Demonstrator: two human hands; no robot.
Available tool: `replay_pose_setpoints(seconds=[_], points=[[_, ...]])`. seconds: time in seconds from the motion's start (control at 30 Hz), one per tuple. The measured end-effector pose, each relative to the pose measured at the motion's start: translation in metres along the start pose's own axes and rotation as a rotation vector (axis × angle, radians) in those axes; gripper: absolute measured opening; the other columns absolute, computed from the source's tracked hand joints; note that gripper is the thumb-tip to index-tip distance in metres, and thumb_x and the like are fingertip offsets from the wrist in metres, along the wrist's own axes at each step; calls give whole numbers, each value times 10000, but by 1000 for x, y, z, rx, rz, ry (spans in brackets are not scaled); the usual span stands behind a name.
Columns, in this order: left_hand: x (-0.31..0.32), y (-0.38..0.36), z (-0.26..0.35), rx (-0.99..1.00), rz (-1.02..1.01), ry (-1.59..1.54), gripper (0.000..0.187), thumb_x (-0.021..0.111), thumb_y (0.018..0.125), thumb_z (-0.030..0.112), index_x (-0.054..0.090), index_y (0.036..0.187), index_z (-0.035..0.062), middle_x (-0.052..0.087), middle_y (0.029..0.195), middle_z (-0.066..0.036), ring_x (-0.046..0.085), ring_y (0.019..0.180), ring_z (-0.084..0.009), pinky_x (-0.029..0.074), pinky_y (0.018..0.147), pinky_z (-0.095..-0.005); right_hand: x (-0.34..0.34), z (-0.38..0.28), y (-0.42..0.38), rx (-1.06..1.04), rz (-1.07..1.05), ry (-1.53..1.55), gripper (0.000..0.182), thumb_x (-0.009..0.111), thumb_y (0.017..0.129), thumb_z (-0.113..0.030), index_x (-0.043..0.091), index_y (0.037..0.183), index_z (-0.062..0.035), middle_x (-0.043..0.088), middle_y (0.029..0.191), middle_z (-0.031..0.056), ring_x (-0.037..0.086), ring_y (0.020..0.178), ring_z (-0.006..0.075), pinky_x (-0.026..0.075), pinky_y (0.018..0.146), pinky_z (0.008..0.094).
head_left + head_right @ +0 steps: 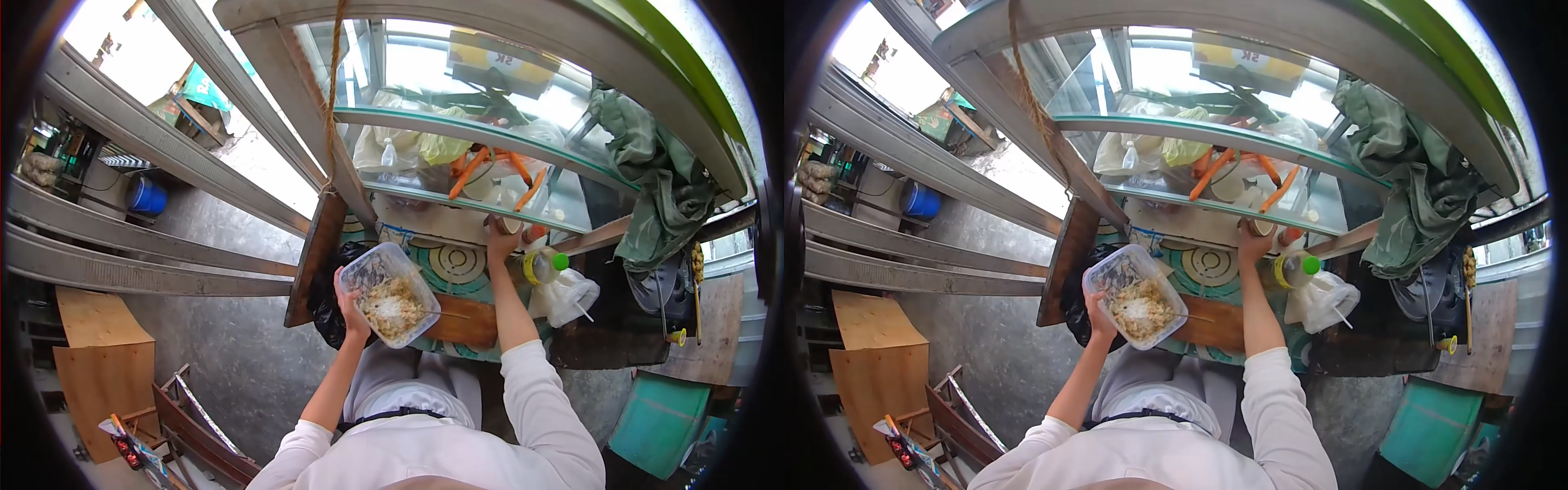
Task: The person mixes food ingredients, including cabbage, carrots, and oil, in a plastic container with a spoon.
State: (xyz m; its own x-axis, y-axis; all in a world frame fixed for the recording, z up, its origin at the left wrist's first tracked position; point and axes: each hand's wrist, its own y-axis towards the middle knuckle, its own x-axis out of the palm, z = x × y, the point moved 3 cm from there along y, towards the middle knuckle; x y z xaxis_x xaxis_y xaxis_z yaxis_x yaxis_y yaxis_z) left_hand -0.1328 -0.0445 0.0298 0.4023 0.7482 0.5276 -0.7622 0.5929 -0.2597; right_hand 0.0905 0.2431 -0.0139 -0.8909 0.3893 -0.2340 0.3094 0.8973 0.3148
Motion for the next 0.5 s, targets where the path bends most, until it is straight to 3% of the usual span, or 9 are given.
replay_pose_setpoints(seconds=[0.03, 0.13, 0.17, 0.23, 0.3, 0.4, 0.5], points=[[11, 0, 3, 28, -3, 4, 697, 505, 696, 174, 324, 1361, 71, 488, 1199, -107, 484, 1111, -238, 371, 977, -349, -6, -11, -1, -56, 9, -1, 511, 795, 673, -171, 544, 1096, -30, 665, 911, 121, 649, 850, 263, 491, 757, 359], [21, 2, -4, 77, 23, 23, 712, 480, 689, 155, 307, 1374, 60, 464, 1215, -103, 452, 1132, -224, 314, 1011, -330, -41, -54, -22, 107, -252, -59, 477, 780, 689, -145, 548, 1087, -21, 660, 913, 119, 648, 843, 235, 494, 738, 330], [25, 3, -7, 90, 18, 21, 714, 479, 688, 157, 306, 1375, 60, 461, 1218, -103, 448, 1135, -225, 308, 1014, -332, -53, -49, -30, 72, -351, 66, 446, 766, 701, -126, 560, 1081, -19, 658, 928, 120, 646, 848, 207, 496, 737, 311], [32, 3, -15, 125, 34, 16, 714, 470, 691, 167, 302, 1376, 51, 443, 1242, -107, 436, 1149, -232, 298, 1023, -337, -82, -107, -44, -133, -421, 40, 428, 755, 712, -113, 567, 1082, -12, 653, 949, 122, 641, 864, 182, 493, 752, 298], [38, 0, -20, 155, 40, 14, 708, 464, 696, 169, 302, 1373, 42, 433, 1253, -112, 429, 1159, -236, 297, 1025, -340, -107, -139, -59, -111, -612, 31, 469, 752, 677, -87, 569, 1104, -23, 649, 1003, 128, 642, 908, 214, 492, 803, 312], [42, -2, -27, 184, 20, -17, 702, 455, 701, 170, 299, 1373, 35, 415, 1269, -120, 415, 1174, -245, 291, 1031, -347, -130, -187, -75, -268, -730, -132, 491, 746, 644, -58, 578, 1104, -29, 642, 1022, 125, 633, 931, 251, 490, 817, 332], [50, -12, -30, 130, -1, -40, 699, 457, 699, 167, 304, 1370, 42, 413, 1268, -120, 409, 1177, -248, 284, 1034, -346, -136, -197, -82, -261, -876, -226, 538, 751, 595, -68, 585, 1106, -62, 629, 1061, 127, 606, 977, 310, 487, 845, 365]])
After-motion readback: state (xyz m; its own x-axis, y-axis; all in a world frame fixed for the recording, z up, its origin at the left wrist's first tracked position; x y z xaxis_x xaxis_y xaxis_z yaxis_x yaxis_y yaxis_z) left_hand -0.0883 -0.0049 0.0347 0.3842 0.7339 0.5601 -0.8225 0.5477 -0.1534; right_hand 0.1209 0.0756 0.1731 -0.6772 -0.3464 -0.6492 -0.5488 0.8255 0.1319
